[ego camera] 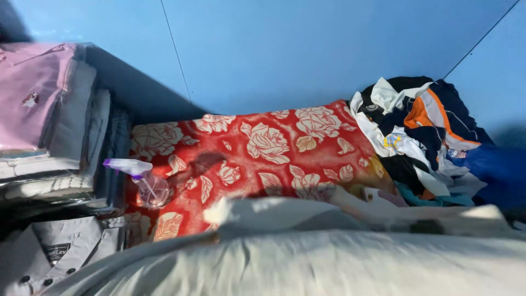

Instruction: The person irons a grey shirt on a floral-patterned surface, smoothing the fabric and folding it. They then pick up a white jacket, spray it with water, and iron the sleeves and body.

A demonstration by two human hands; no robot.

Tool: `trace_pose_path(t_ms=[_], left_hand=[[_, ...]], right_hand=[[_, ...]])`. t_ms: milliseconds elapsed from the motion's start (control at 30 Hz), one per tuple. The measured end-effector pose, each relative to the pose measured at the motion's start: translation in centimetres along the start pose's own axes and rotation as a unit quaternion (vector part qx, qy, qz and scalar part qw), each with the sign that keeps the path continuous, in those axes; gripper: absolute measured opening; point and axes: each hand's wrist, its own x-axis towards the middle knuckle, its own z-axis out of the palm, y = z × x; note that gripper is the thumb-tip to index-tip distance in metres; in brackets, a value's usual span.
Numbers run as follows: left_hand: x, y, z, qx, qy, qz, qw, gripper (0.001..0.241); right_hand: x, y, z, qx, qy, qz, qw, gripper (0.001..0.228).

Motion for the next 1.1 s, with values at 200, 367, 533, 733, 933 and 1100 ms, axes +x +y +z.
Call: trace_pose_path(t_ms=[200, 367, 533, 733, 933, 1100], left_hand=[[13.5, 0.0, 5.3, 0.298, -0.016, 0.265, 0.917, 0.016], [26.7, -14.1, 6.2, 0.385, -0.147, 0.138, 0.901, 0.063], [16.7, -26.6, -3.3, 0.667, -0.224, 0.114, 0.701, 0.089], [2.8, -29.9, -14.4, 0.773, -0.158, 0.024, 0.614, 0.09], [-0.8, -26.1, -12.7, 0.798, -0.021, 0.077, 0.597, 0.065], [-2.0, -25.2, -14.0, 0.83, -0.01, -0.039, 0.556, 0.031]], right_hand=[[9.5, -3.6, 4.3, 0.005, -0.046, -0.086, 0.995, 0.055], [12.0, -5.8, 8.5, 0.009, -0.094, -0.149, 0.984, 0.066], [3.6, 0.0, 7.2, -0.163, -0.059, -0.127, 0.977, 0.061], [-6.7, 10.5, -4.8, -0.455, -0.14, -0.084, 0.875, 0.044], [-18.4, 8.3, 0.3, -0.348, -0.2, -0.057, 0.914, 0.049], [-24.5, 14.0, 5.5, -0.461, -0.248, 0.07, 0.849, 0.071]])
